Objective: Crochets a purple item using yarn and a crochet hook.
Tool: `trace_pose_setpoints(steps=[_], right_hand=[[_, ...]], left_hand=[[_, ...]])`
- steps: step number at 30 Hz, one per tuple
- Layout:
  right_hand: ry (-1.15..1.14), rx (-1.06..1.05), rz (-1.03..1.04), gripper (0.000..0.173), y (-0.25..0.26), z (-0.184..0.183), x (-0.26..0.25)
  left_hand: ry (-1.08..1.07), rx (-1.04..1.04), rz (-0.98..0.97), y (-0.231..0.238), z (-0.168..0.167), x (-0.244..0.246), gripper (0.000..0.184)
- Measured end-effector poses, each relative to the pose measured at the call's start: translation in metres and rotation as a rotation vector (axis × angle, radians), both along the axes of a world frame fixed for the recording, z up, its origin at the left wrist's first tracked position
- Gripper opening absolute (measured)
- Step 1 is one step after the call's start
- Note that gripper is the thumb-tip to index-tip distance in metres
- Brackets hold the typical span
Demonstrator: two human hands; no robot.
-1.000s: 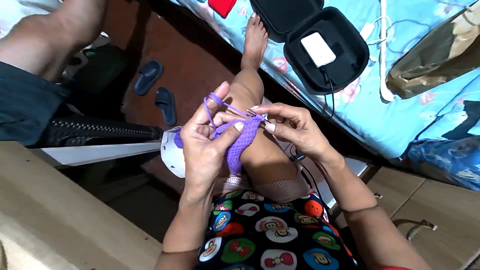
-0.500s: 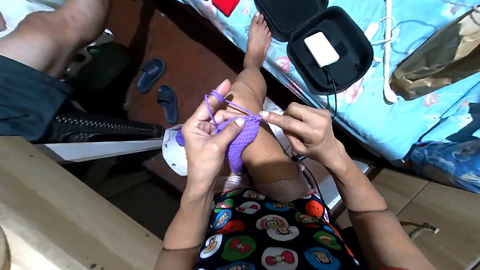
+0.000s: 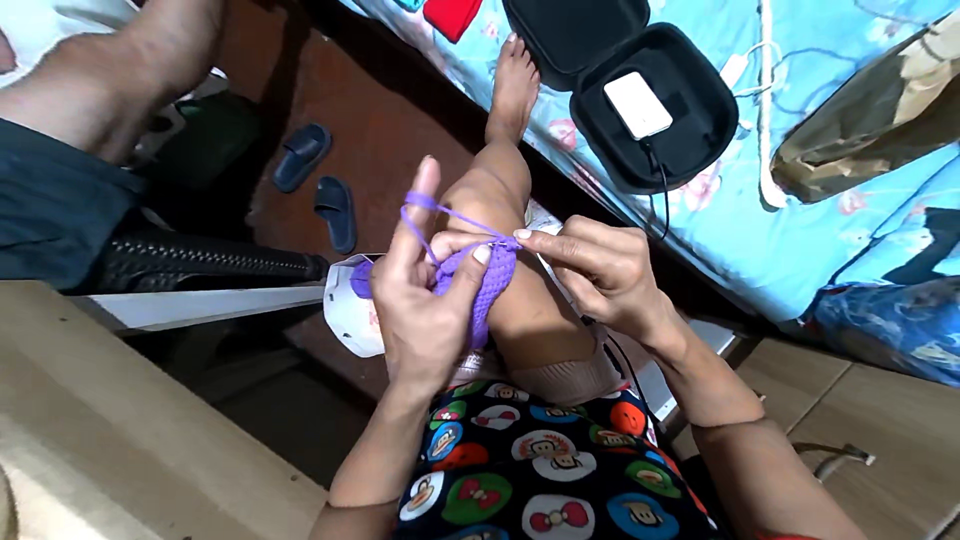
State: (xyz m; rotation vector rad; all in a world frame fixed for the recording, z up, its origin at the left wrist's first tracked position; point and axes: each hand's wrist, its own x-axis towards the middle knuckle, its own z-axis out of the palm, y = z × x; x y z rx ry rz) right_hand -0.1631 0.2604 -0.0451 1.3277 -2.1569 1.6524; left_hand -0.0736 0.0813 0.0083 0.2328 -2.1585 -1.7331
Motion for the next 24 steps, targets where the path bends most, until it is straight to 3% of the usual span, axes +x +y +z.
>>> trace_pose_setpoints(steps=[3,6,7,9,12,15,19,24], right_hand=[[-0.166,0.004,-0.060,0.032,-0.010,0.013,0.016],[-0.508,-0.056,0.015,0.035,-0.018,0.023,0.025],[-0.644,-0.112,0.043,0.037,-0.020,0.026,0.027],[-0.764,-0.211,0.104,0.040,-0.021,0.028,0.025],[-0.369,-0.167,0.060,0.027,-0.016,0.012,0.017],[0.028,-0.093,-0.043,0.016,-0.012,-0.003,0.009],[0.201,-0.020,-0.100,0.015,-0.005,-0.007,0.004],[0.250,-0.016,-0.072,0.014,0.001,-0.012,0.000]], left_hand=[[0.277,-0.348,0.117,0.011,-0.024,0.003,0.070],[0.390,-0.513,0.198,0.017,-0.042,0.006,0.063],[0.395,-0.495,0.188,0.019,-0.044,0.007,0.061],[0.324,-0.258,0.125,0.022,-0.038,0.009,0.067],[0.078,0.161,0.019,0.009,-0.013,0.006,0.082],[-0.104,0.296,-0.082,-0.010,0.002,0.003,0.079],[-0.168,0.425,-0.182,-0.020,0.009,-0.001,0.072],[-0.212,0.457,-0.222,-0.031,0.012,-0.002,0.064]])
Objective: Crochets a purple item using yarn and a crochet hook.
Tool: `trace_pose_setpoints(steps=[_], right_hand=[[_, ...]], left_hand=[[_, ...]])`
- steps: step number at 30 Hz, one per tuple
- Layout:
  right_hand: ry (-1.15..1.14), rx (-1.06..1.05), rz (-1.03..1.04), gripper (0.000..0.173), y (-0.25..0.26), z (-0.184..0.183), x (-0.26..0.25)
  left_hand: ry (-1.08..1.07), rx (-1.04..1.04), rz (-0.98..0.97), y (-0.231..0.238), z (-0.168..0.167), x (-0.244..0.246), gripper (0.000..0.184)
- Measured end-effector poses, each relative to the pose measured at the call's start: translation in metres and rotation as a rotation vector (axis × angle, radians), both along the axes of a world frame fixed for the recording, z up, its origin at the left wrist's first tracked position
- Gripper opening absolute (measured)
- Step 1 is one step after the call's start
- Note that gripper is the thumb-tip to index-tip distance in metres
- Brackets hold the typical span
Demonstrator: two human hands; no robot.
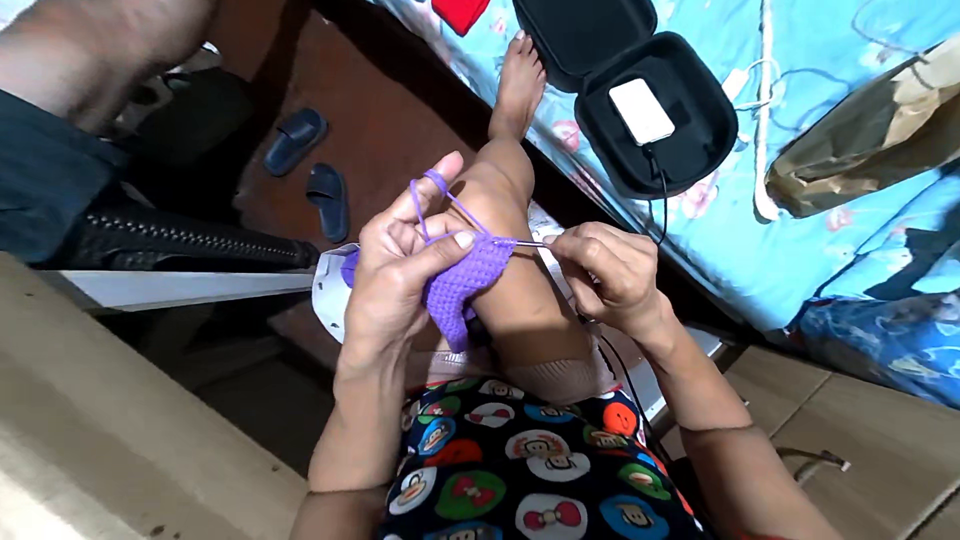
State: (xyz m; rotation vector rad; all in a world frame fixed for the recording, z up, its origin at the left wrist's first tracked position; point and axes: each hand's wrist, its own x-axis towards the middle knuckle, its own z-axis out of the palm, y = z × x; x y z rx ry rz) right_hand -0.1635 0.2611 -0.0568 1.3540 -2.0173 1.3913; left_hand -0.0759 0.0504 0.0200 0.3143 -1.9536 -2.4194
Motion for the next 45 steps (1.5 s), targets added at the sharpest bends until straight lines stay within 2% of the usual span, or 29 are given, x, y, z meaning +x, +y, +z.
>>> trace_pose_setpoints(steps=[3,5,9,11,13,16,17,20,23,25,27,29,31,36,39,45], right_hand=[[-0.033,-0.005,0.028,0.013,0.001,-0.001,-0.001],[-0.181,-0.038,0.078,0.014,0.000,0.002,0.000],[-0.885,-0.229,0.325,0.032,-0.007,0.019,0.007],[-1.114,-0.326,0.399,0.028,-0.012,0.017,0.009],[-1.226,-0.413,0.447,0.021,-0.017,0.013,0.010],[-1.306,-0.472,0.465,0.015,-0.019,0.015,0.011],[-1.326,-0.481,0.462,0.015,-0.019,0.017,0.012],[-1.399,-0.531,0.489,0.014,-0.020,0.020,0.014],[-1.452,-0.560,0.495,0.014,-0.020,0.021,0.016],[-1.474,-0.571,0.503,0.013,-0.021,0.022,0.017],[-1.478,-0.573,0.516,0.013,-0.023,0.024,0.020],[-1.474,-0.572,0.516,0.013,-0.023,0.025,0.021],[-1.462,-0.565,0.497,0.015,-0.023,0.027,0.021],[-1.326,-0.446,0.420,0.028,-0.021,0.025,0.016],[-1.123,-0.294,0.356,0.035,-0.015,0.025,0.010],[-0.613,-0.172,0.284,0.029,-0.009,0.010,-0.006]], left_hand=[[-0.016,-0.041,0.007,0.000,0.000,-0.003,0.065],[0.019,-0.174,0.019,0.007,0.001,-0.002,0.068],[0.191,-0.503,0.074,0.028,-0.011,0.002,0.063],[0.257,-0.559,0.092,0.032,-0.017,0.002,0.056],[0.235,-0.482,0.088,0.025,-0.017,0.003,0.048],[0.133,-0.211,-0.002,-0.003,-0.012,0.005,0.011],[0.105,-0.154,-0.042,-0.013,-0.010,0.005,0.012],[0.129,-0.125,-0.196,-0.045,-0.010,0.008,0.030],[0.243,-0.053,-0.258,-0.056,-0.018,0.012,0.029],[0.329,0.034,-0.236,-0.046,-0.022,0.012,0.019],[0.352,0.016,-0.208,-0.032,-0.018,0.008,0.047],[0.324,-0.098,-0.169,-0.016,-0.009,0.005,0.080],[0.285,-0.144,-0.121,0.000,-0.003,0.002,0.097],[0.188,-0.199,0.053,0.020,-0.002,-0.003,0.098],[0.154,-0.206,0.111,0.020,-0.004,-0.003,0.095],[0.099,-0.143,0.145,0.021,0.000,-0.004,0.086]])
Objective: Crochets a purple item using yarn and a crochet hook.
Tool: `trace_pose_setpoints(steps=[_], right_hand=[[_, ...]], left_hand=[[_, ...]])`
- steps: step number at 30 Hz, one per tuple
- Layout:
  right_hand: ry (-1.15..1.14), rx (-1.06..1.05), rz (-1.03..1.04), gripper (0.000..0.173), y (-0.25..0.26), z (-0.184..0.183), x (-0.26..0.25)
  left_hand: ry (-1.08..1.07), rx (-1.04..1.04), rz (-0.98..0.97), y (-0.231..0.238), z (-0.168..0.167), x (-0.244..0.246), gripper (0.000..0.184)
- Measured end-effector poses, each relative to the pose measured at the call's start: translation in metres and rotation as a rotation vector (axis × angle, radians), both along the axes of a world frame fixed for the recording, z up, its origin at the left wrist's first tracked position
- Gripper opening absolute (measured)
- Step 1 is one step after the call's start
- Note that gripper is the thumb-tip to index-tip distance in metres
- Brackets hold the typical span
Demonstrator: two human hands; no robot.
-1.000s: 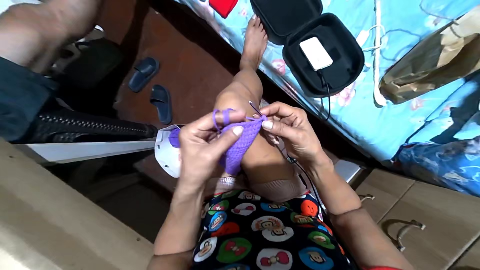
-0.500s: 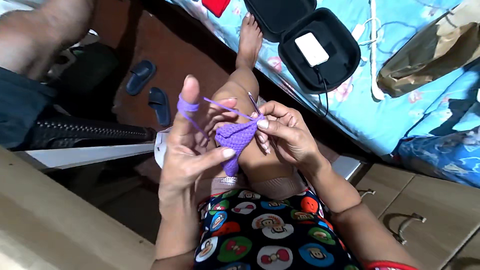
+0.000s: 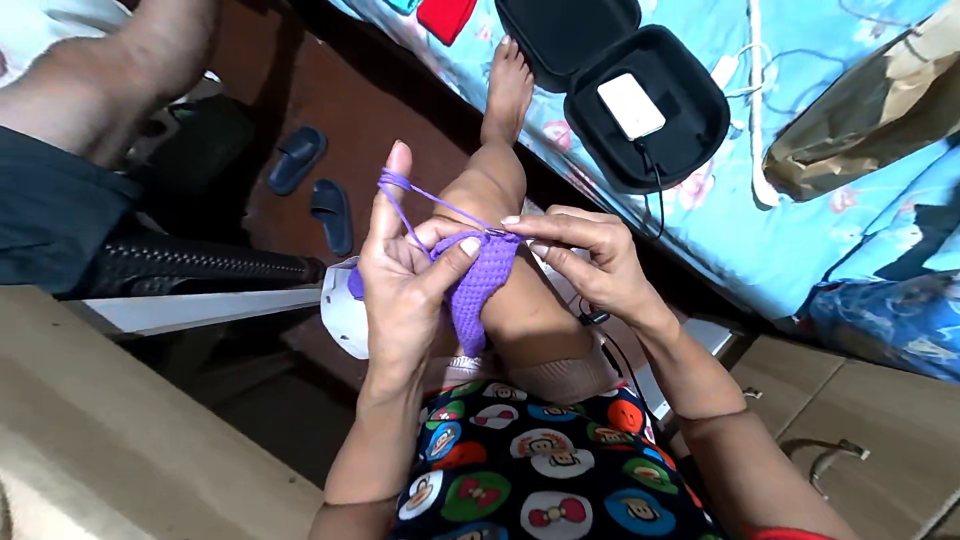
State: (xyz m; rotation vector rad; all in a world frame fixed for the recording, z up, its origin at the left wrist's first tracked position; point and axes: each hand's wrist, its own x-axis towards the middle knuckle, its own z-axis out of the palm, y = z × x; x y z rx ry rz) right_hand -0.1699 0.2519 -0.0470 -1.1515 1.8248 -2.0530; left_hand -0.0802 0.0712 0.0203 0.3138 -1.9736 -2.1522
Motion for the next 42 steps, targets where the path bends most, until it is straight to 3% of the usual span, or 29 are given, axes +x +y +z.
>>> trace_pose_setpoints(steps=[14,23,32,36,39,42], right_hand=[[0.510,0.283,-0.184,0.034,0.013,0.002,-0.003],[0.689,0.358,-0.341,0.031,0.010,0.002,0.009],[0.692,0.303,-0.342,0.027,0.009,-0.003,0.009],[0.558,0.228,-0.272,0.029,0.008,-0.006,0.008],[0.439,0.192,-0.233,0.031,0.006,-0.004,0.012],[0.286,0.200,-0.255,0.033,-0.002,0.004,0.024]], left_hand=[[-0.028,0.035,0.015,0.000,0.000,0.002,0.080],[-0.007,-0.032,0.043,0.003,-0.004,0.003,0.079],[-0.025,0.009,0.038,0.004,-0.003,0.002,0.079],[-0.030,0.032,0.049,0.005,-0.003,0.002,0.079],[0.048,-0.112,0.091,0.012,-0.010,0.006,0.085],[0.320,-0.412,0.209,0.027,-0.035,0.009,0.081]])
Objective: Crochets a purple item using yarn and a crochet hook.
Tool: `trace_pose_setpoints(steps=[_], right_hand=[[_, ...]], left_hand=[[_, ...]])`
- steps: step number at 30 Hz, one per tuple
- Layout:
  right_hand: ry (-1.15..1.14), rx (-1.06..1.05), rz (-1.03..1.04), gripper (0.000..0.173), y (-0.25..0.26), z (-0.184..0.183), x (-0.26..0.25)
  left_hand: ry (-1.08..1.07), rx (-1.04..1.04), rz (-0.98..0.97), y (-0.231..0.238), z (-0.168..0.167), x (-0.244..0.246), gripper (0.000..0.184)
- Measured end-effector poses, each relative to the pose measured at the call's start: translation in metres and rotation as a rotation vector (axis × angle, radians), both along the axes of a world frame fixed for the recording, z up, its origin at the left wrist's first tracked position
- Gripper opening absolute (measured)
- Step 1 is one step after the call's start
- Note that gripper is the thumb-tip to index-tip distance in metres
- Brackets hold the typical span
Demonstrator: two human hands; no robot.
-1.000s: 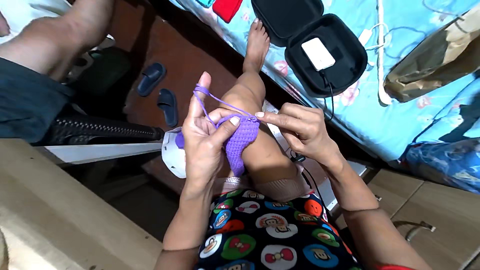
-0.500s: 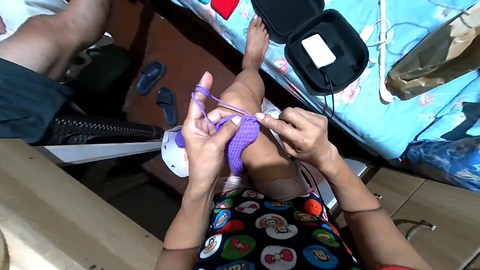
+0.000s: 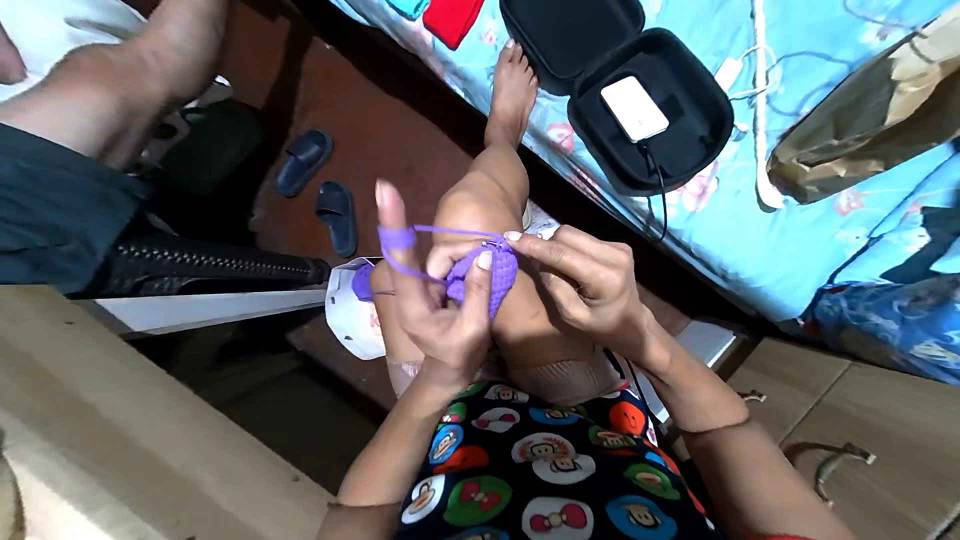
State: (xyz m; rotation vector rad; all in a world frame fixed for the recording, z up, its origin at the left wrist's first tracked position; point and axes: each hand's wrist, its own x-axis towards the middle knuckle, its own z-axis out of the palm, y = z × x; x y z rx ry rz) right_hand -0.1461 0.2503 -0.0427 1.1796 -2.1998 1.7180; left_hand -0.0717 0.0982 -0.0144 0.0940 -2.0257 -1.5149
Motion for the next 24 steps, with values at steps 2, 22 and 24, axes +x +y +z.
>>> trace_pose_setpoints(steps=[2,22,24], right_hand=[[-0.215,-0.008,0.022,0.034,-0.003,0.011,0.007],[0.349,0.004,-0.026,0.015,0.013,-0.013,-0.018],[0.314,-0.004,0.000,0.014,0.015,-0.014,-0.020]], left_hand=[[0.132,-0.256,0.084,0.005,-0.018,0.004,0.064],[-0.446,0.628,-0.304,-0.040,0.037,-0.005,0.068],[-0.445,0.568,-0.308,-0.039,0.037,-0.004,0.070]])
